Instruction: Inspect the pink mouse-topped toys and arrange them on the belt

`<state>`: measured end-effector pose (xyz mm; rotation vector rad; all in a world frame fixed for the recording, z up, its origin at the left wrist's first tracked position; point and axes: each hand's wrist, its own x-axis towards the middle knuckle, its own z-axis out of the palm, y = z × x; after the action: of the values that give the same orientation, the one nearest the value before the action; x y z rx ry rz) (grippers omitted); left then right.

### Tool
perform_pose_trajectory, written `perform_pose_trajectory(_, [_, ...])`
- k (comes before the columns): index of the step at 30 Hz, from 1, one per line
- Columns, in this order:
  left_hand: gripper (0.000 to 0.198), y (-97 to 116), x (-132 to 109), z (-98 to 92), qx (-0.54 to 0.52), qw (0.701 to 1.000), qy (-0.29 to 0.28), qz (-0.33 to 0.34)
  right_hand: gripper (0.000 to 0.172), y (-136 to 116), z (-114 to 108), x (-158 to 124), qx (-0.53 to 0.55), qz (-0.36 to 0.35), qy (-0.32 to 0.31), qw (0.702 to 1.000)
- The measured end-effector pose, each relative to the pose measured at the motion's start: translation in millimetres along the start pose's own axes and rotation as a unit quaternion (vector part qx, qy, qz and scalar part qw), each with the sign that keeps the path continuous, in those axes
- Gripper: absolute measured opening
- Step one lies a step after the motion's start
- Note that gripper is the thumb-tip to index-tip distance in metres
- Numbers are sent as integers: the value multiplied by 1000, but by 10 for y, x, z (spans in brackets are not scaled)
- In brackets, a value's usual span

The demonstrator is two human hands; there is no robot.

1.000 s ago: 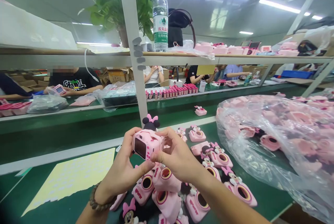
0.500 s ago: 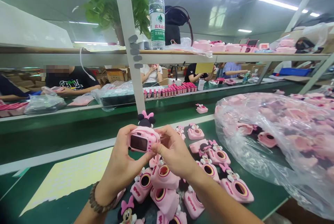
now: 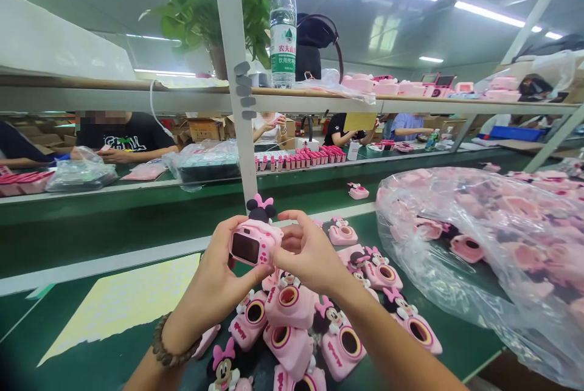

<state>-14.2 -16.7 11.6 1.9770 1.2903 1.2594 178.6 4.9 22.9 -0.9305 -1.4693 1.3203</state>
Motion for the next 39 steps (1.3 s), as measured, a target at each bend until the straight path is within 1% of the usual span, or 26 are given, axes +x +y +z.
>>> perform_pose_trajectory(3, [62,19,11,6,38,999,8,25,49,22,26,1,-14,9,16,1000])
perform_pose_trajectory(5, [63,28,15,12,56,998,5,28,46,37,29,-12,-17,21,22,999])
perform_pose_trajectory(9, [66,66,-10,10,87,996,-23,20,43,81,24,-77,5,32,25,999])
perform_pose_trajectory(13, [64,113,-35,-15,106,992,-52,31,43,132,12,-132,42,26,28,998])
perform_pose_trajectory(16, [73,121,-22,-46,106,990,-89,39,51,147,-26,-163,63,34,21,997])
perform_pose_trajectory(18, [70,114,-3,-71,91,990,-100,50,61,143,-63,-212,80,49,1,996])
perform_pose_trajectory(20, [62,104,14,-91,61,992,-90,56,69,138,-99,-291,78,40,-41,995])
perform_pose_trajectory(22, [61,96,20,-102,34,996,-77,42,81,143,-123,-374,7,1,-75,997])
perform_pose_trajectory(24, [66,87,15,-99,25,996,-83,21,89,160,-137,-428,-132,-57,-55,988])
perform_pose_trajectory(25, [66,82,9,-95,27,995,-91,17,88,169,-140,-438,-202,-83,-33,975])
perform_pose_trajectory(27, [63,74,0,-89,24,993,-110,27,77,181,-146,-433,-294,-128,5,947])
perform_pose_trajectory(28, [61,71,-1,-91,16,992,-118,35,71,180,-148,-425,-314,-144,12,938])
perform_pose_trajectory(30, [58,70,9,-106,-18,990,-134,38,65,163,-148,-414,-324,-162,12,932])
perform_pose_trajectory(34, [58,65,51,-141,-77,983,-165,33,63,91,-138,-425,-351,-213,19,912])
perform_pose_trajectory(36, [60,40,68,-132,-90,981,-165,46,63,53,-142,-431,-374,-243,19,895])
perform_pose_trajectory(39, [67,-24,77,-72,-156,974,-154,54,64,6,-186,-422,-400,-280,3,873])
